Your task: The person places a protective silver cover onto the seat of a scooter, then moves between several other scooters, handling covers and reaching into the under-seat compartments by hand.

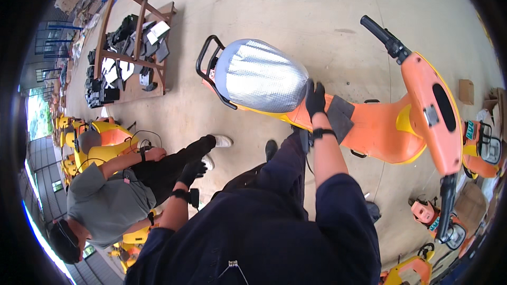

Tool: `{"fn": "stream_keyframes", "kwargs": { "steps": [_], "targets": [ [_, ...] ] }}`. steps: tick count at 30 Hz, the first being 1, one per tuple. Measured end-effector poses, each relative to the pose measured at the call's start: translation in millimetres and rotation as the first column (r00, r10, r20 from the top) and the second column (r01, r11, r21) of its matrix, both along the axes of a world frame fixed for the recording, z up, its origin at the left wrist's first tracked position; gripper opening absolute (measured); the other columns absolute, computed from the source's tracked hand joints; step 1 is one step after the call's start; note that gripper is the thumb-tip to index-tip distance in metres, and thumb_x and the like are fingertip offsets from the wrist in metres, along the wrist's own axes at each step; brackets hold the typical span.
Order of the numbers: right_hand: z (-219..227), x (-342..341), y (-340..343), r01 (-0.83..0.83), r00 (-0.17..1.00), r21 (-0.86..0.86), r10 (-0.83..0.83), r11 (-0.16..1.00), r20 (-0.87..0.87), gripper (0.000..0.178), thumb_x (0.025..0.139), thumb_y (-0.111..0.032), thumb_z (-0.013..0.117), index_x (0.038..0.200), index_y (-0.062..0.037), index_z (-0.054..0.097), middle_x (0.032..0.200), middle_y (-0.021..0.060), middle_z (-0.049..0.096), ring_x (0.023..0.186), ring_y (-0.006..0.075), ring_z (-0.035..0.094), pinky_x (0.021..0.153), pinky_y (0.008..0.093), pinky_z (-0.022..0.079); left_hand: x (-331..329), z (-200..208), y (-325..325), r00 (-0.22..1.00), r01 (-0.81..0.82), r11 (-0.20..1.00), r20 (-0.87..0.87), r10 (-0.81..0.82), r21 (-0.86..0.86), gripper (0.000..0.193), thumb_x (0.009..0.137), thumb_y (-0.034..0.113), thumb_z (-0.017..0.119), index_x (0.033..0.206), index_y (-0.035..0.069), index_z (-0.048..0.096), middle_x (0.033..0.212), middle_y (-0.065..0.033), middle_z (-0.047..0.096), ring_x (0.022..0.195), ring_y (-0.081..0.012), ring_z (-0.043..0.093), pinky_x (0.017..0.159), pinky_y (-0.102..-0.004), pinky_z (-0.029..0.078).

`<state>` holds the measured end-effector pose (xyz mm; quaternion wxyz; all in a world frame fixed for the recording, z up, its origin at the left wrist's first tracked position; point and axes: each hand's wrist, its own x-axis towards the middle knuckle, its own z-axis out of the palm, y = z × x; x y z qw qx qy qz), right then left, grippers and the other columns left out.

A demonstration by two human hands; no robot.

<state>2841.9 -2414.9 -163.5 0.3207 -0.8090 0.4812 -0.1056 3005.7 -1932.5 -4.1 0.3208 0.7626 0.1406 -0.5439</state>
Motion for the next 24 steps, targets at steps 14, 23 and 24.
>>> {"fn": "stream_keyframes", "kwargs": {
  "steps": [14,23,24],
  "targets": [
    [-8,-15,-36,0.313,0.668,0.934,-0.659,-0.174,-0.347,0.079,0.075,-0.069,0.026,0.123,-0.0070,0.037,0.124,0.0087,0.040,0.111,0.0260,0.038,0.089,0.0451,0.031,-57,59,-33,0.975,-0.219,0.964,-0.011,0.223,0.148,0.039,0.085,0.039,0.044,0.099,0.006,0.057,0.087,-0.0096,0.062,0.078,-0.0188,0.059,0.069,-0.0321,0.047],
    [25,84,-54,-0.303,0.934,0.256,0.340,0.918,-0.112,0.047,0.082,-0.031,0.048,0.116,-0.0010,0.041,0.111,0.0232,0.048,0.102,0.0335,0.046,0.086,0.0422,0.037,-34,67,-64,0.962,-0.270,0.957,0.050,0.267,0.101,0.039,0.085,0.039,0.044,0.102,0.006,0.055,0.093,-0.0083,0.061,0.081,-0.0173,0.059,0.070,-0.0304,0.047],
    [45,112,-46,-0.205,0.975,0.101,0.195,0.973,0.104,0.046,0.080,-0.031,0.050,0.114,-0.0002,0.042,0.111,0.0235,0.048,0.102,0.0340,0.046,0.086,0.0426,0.037,-38,65,-63,0.953,-0.304,0.949,0.036,0.302,0.086,0.039,0.085,0.039,0.045,0.102,0.005,0.055,0.093,-0.0080,0.061,0.082,-0.0170,0.059,0.070,-0.0302,0.046]
  ]
}}
